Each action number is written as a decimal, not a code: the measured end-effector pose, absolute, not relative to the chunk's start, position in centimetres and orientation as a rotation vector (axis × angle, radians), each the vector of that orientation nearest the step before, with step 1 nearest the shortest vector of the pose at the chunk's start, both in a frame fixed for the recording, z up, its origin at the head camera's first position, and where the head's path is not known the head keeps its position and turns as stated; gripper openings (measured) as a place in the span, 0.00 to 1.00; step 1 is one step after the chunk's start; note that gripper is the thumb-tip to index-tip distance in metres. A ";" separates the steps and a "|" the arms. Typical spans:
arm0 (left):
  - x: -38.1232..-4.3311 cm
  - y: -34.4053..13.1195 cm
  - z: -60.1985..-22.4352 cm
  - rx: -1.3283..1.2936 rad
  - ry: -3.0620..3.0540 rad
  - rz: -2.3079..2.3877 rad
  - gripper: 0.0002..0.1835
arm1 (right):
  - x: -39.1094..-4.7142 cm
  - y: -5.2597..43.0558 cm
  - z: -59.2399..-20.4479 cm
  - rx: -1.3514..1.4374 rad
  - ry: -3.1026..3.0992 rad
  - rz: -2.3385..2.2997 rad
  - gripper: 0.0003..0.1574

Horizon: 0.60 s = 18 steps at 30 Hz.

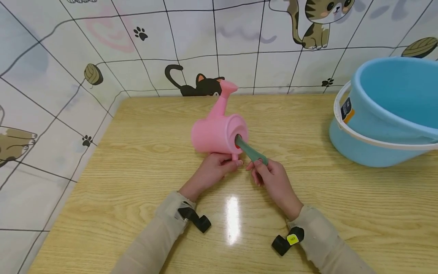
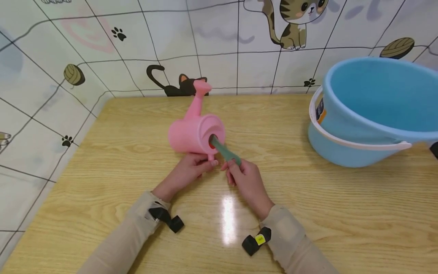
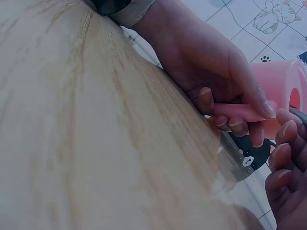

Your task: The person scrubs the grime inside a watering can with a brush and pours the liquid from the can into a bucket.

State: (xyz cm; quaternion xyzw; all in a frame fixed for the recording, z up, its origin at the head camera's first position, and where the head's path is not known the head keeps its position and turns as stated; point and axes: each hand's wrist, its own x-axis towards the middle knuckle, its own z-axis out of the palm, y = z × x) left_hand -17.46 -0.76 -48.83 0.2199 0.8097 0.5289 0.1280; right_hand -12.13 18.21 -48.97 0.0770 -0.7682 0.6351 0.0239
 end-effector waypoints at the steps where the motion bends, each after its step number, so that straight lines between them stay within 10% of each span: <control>1: -17.4 -0.8 -48.8 0.638 2.352 1.541 0.16 | -12.1 18.2 -49.0 0.260 -2.382 1.954 0.21; 18: -17.6 -1.0 -49.3 0.664 2.363 1.539 0.16 | -11.8 18.2 -48.6 0.449 -2.325 2.059 0.18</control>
